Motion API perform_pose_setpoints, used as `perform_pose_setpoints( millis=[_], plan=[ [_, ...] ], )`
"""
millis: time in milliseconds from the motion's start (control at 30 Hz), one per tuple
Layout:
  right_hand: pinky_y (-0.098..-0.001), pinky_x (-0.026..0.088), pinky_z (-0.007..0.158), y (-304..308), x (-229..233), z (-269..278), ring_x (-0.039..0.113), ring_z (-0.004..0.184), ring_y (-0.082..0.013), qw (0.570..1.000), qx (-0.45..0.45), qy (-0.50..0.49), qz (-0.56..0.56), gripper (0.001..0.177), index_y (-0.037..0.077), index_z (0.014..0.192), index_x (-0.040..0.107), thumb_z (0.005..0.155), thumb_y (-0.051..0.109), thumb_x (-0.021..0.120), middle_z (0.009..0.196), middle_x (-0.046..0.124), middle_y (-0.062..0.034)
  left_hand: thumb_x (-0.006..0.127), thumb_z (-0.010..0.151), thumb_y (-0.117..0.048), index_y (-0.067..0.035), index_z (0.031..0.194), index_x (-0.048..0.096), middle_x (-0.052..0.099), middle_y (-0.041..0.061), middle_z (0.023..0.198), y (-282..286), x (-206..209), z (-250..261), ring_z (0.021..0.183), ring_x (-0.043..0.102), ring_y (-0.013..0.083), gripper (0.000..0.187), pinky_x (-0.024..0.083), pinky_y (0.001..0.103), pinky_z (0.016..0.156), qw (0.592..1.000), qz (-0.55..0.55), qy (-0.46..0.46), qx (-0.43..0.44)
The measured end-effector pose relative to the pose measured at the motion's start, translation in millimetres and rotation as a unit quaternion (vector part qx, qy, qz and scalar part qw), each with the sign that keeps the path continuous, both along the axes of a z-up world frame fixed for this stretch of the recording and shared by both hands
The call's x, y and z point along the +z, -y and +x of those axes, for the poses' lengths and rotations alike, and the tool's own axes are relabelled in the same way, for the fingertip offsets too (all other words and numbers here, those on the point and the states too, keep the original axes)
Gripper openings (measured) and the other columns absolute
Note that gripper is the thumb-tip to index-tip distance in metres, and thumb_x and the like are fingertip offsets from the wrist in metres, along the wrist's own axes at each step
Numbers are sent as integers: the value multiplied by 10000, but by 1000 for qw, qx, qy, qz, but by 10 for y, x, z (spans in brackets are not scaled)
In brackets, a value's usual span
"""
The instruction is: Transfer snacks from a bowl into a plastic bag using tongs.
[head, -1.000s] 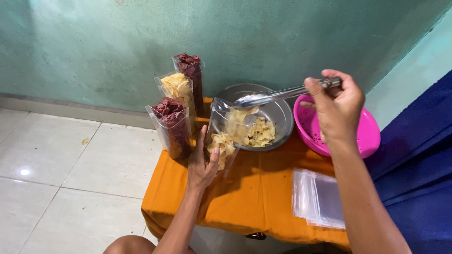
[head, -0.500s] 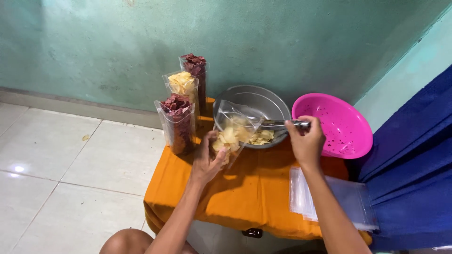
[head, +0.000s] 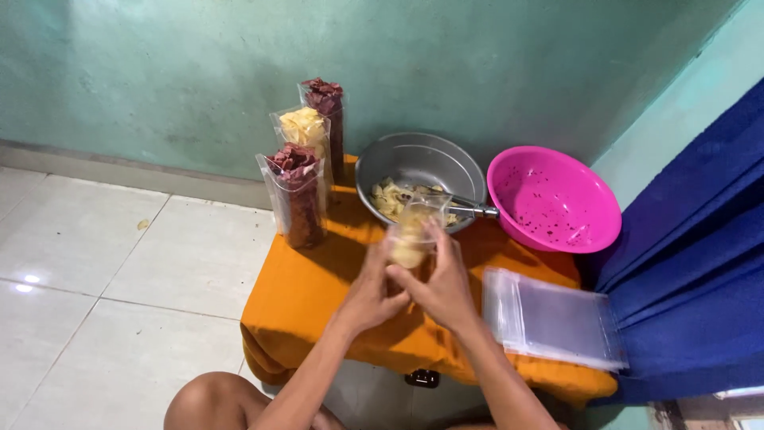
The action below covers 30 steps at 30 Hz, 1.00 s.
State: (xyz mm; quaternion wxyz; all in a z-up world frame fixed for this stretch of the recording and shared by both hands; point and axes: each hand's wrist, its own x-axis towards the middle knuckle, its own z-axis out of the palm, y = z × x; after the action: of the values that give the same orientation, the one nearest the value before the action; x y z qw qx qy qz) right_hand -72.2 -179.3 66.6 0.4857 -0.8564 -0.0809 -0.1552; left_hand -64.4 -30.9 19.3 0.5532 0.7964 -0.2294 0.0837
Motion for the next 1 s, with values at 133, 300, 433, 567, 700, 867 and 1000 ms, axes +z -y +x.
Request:
perform_pose_setpoints(
  millis=[133, 300, 433, 567, 700, 867, 1000],
  plan=[
    [-592, 508, 1021, 36, 70, -22, 601, 1226, -511, 1000, -24, 1, 9, 897, 44, 1498, 487, 755, 346, 889, 1303, 623, -328, 816, 720, -168, -29, 1587, 207, 453, 282, 1366, -62, -122, -23, 1329, 438, 479, 1068, 378, 548, 1120, 999, -8, 16, -48],
    [-559, 469, 1071, 197, -26, -123, 599, 1246, -480, 992, -58, 86, 74, 928, 13, 1505, 469, 719, 178, 933, 1273, 617, -331, 905, 714, -275, -72, 1600, 255, 478, 241, 1389, -307, -128, -16, 1340, 469, 421, 1118, 443, 529, 1084, 996, -73, -57, -11],
    [-503, 544, 995, 306, -668, -67, 674, 1184, -374, 995, -79, 0, 60, 731, 86, 1400, 586, 771, 257, 917, 1207, 698, -211, 888, 756, -320, -104, 1575, 334, 550, 189, 1325, -306, -369, -16, 1250, 572, 356, 1012, 491, 467, 1037, 995, -82, -61, 13],
    [-467, 563, 955, 319, -589, -71, 706, 1108, -337, 991, -101, 49, 71, 649, 80, 1276, 639, 726, 236, 946, 1121, 729, -186, 861, 793, -285, -114, 1544, 395, 614, 158, 1264, -301, -419, -39, 1185, 615, 296, 901, 513, 412, 998, 992, -101, -73, 22],
    [-507, 572, 953, 293, -789, -164, 723, 1132, -333, 997, 3, -46, 56, 610, 17, 1207, 667, 752, 323, 935, 1126, 768, -188, 901, 736, -303, -120, 1560, 358, 617, 158, 1305, -244, -259, -85, 1225, 604, 291, 1004, 508, 420, 1002, 989, -127, -75, 2],
    [-474, 530, 968, 404, -745, -152, 679, 1064, -258, 989, 121, -50, 69, 538, -37, 1116, 675, 708, 192, 941, 1055, 755, -208, 957, 644, -259, -81, 1578, 334, 576, 160, 1433, 4, -14, 45, 1314, 545, 277, 1137, 470, 408, 1061, 985, -158, -16, -62],
    [-489, 458, 1085, 652, -1216, -33, 600, 1262, -319, 986, 114, -48, 108, 762, -30, 1318, 602, 685, 176, 973, 1273, 690, -228, 967, 632, -182, -140, 1525, 476, 724, 57, 1120, 246, 131, 203, 1063, 676, 138, 1021, 520, 311, 1013, 972, -211, -6, -99]
  ],
)
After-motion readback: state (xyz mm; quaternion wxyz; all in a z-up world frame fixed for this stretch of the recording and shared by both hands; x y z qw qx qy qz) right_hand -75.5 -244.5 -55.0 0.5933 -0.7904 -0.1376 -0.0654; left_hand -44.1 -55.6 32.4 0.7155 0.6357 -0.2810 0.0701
